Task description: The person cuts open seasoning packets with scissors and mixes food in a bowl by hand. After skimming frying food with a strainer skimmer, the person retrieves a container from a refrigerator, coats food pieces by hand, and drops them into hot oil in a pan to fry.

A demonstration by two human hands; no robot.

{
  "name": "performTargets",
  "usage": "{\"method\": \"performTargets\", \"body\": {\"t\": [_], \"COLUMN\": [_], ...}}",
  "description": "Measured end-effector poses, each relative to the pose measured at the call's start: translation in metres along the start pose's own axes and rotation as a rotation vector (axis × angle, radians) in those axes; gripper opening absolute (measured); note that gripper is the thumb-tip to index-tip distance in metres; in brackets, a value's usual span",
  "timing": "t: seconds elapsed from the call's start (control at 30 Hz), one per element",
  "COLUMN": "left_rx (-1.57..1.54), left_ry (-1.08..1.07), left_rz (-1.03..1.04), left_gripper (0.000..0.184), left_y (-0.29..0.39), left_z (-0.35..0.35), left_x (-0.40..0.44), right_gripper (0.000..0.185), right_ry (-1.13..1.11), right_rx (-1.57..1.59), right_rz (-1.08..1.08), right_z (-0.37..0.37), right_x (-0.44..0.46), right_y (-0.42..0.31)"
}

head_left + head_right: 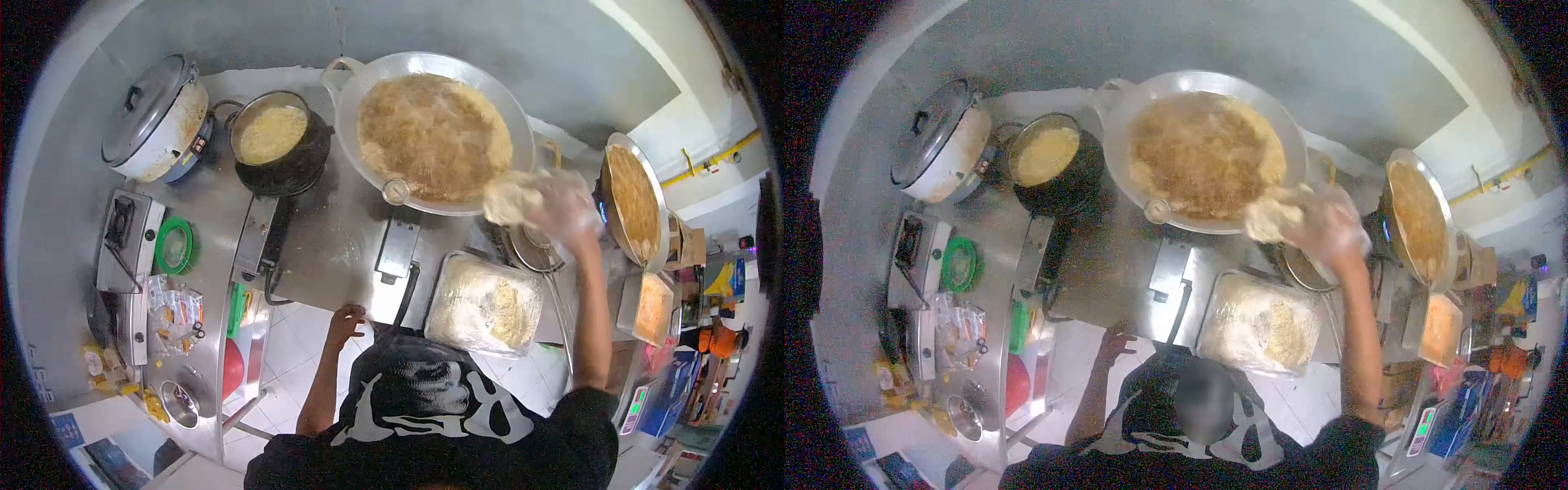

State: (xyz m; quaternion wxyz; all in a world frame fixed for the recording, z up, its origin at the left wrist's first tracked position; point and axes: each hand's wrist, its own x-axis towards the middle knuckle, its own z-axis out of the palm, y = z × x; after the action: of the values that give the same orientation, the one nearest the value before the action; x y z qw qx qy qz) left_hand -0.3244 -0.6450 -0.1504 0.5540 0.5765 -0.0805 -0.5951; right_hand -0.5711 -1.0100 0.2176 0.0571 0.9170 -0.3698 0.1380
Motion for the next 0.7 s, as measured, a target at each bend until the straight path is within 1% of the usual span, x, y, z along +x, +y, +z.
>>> {"method": "performTargets", "body": {"t": [0.07,0.13,0.17,0.2,0.27,0.3,0.4,0.43,0.5,0.53,0.57,0.6,0.63,0.67,0.7], "left_rx": [0.011,-0.030,0.038,0.028,0.011,0.065,-0.005,0.017,0.071,0.054,0.039,0.025,0.119,0.098,0.077], "left_ry": [0.066,0.126,0.143,0.158,0.189,0.317,0.399,0.441,0.521,0.512,0.501,0.491,0.506,0.488,0.470], "left_rz": [0.015,-0.009,0.027,0.015,-0.010,-0.078,-0.074,-0.110,-0.188,-0.189,-0.188,-0.186,-0.265,-0.253,-0.241], "left_gripper": [0.036,0.035,0.033,0.032,0.030,0.031,0.033,0.035,0.038,0.039,0.039,0.040,0.042,0.042,0.042], "left_y": [0.000,-0.002,-0.006,-0.013,-0.031,-0.043,-0.081,-0.088,-0.099,-0.103,-0.106,-0.109,-0.109,-0.109,-0.110], "left_z": [-0.007,-0.019,-0.026,-0.036,-0.059,-0.064,-0.095,-0.099,-0.102,-0.101,-0.100,-0.100,-0.096,-0.093,-0.090], "left_x": [-0.010,-0.018,-0.022,-0.028,-0.039,-0.043,-0.076,-0.084,-0.102,-0.109,-0.115,-0.118,-0.113,-0.110,-0.107], "right_gripper": [0.045,0.048,0.048,0.049,0.048,0.048,0.046,0.036,0.031,0.028,0.035,0.031,0.026,0.023,0.021], "right_ry": [-0.238,-0.206,-0.197,-0.188,-0.313,-0.377,-0.448,-0.389,-0.350,-0.327,-0.397,-0.327,-0.256,-0.184,-0.086], "right_rx": [0.052,0.053,0.115,0.179,0.199,0.208,0.139,0.128,0.092,0.074,0.027,0.032,0.036,0.041,0.134], "right_rz": [0.048,-0.085,-0.080,-0.073,-0.055,-0.044,-0.085,-0.159,-0.293,-0.355,-0.249,-0.228,-0.206,-0.185,-0.181], "right_z": [0.005,0.068,0.099,0.124,0.155,0.164,0.138,0.147,0.153,0.158,0.168,0.171,0.129,0.094,0.076], "right_x": [0.058,0.102,0.119,0.132,0.150,0.155,0.149,0.143,0.134,0.130,0.130,0.120,0.102,0.083,0.062], "right_y": [-0.039,-0.048,-0.057,-0.067,-0.085,-0.089,-0.100,-0.085,-0.061,-0.044,-0.032,-0.011,-0.012,-0.013,-0.006]}}
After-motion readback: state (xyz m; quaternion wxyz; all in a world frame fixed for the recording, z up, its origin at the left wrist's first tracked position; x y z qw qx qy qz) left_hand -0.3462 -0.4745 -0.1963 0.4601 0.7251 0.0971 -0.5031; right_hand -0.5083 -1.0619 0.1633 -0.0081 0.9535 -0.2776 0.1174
